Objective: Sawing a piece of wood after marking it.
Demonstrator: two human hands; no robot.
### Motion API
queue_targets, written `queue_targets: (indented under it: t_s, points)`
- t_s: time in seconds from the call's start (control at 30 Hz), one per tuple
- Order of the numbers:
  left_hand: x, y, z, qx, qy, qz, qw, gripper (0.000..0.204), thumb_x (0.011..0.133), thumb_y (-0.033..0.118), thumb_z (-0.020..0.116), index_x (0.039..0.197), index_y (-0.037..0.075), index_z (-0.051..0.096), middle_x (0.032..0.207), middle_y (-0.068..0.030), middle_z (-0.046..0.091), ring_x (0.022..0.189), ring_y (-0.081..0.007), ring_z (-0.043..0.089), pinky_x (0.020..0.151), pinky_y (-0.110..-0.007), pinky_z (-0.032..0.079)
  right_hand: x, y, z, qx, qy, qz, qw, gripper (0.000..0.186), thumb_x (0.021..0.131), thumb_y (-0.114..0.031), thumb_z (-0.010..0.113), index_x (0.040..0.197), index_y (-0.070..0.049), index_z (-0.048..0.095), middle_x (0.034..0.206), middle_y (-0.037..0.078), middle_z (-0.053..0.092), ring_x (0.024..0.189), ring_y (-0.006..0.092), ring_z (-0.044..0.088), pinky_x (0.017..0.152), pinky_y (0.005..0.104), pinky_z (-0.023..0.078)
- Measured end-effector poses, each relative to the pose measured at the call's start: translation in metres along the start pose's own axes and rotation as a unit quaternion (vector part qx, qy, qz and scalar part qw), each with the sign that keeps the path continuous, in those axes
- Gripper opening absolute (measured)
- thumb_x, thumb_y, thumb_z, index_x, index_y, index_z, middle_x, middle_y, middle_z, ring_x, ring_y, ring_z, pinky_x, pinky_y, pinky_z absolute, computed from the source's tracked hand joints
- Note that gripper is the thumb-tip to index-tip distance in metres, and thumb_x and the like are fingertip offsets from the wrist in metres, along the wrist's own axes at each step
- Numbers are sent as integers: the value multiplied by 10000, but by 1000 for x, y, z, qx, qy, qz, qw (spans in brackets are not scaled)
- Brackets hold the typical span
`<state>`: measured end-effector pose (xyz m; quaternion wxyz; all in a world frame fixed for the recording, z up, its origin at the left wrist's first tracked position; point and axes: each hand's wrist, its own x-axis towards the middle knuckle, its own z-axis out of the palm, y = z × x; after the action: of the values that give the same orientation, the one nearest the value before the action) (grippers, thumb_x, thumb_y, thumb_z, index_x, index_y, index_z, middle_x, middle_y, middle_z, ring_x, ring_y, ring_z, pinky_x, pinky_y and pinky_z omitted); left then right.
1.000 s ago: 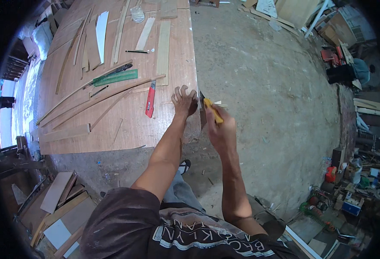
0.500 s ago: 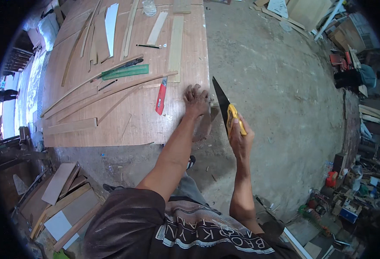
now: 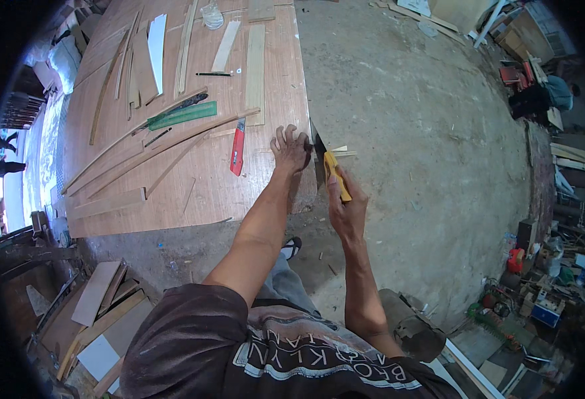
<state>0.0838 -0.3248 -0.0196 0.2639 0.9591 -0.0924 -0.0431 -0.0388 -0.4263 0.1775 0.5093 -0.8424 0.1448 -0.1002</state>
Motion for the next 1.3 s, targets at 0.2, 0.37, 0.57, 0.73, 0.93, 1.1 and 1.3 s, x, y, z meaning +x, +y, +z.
queue_targets:
  t_s: [0.2,0.37,0.57,0.73,0.93,1.1,1.3]
  points:
    - [0,9,12,19,71,4,997,181,824,300,599,1003,270,603,1292,-41,342,1301,-332,203,998,-567,209,7,6,5,-45,-2,-33,998,366,936,-184,566,1210,59,579,1040,262,661,905,252,684,769,352,529]
    - [-3,-2,23,18,59,-2,998,260,823,331,608,1073,261,607,1372,-73,292,1366,-367,135,1066,-606,146,6,9,12,-21,-20,-25,999,347,938,-165,536,1204,53,581,1065,270,647,937,325,673,796,360,523]
    - [-12,9,16,7,57,-20,998,225,822,323,602,1043,283,615,1328,-25,336,1342,-330,169,1035,-538,183,7,28,21,-14,11,-75,997,381,946,-194,539,1233,55,566,1070,258,652,940,310,676,774,365,523]
    - [7,11,-3,11,43,-40,998,245,841,354,571,1076,291,601,1318,-70,327,1339,-345,174,1030,-556,194,8,-7,15,-9,-30,9,999,343,951,-171,551,1179,81,591,1078,221,666,977,234,650,849,320,495]
    - [1,-3,-8,32,64,-16,997,217,831,351,579,1030,266,603,1299,-80,363,1300,-343,241,994,-557,241,1,7,22,8,-24,-23,999,362,946,-177,561,1211,70,578,1001,224,675,884,193,652,768,301,508]
    - [3,16,-4,2,20,-32,999,236,832,328,564,1058,270,601,1297,-96,386,1293,-345,256,1007,-556,237,-20,51,23,-63,42,-134,988,373,943,-138,550,1272,37,546,1030,231,669,845,177,656,741,290,519]
    - [10,21,-10,4,-24,-49,999,286,848,277,556,1125,208,575,1405,-135,339,1348,-382,214,1050,-598,180,-62,67,4,71,2,8,997,340,950,-79,505,1271,25,552,1207,192,622,1104,254,603,933,321,454]
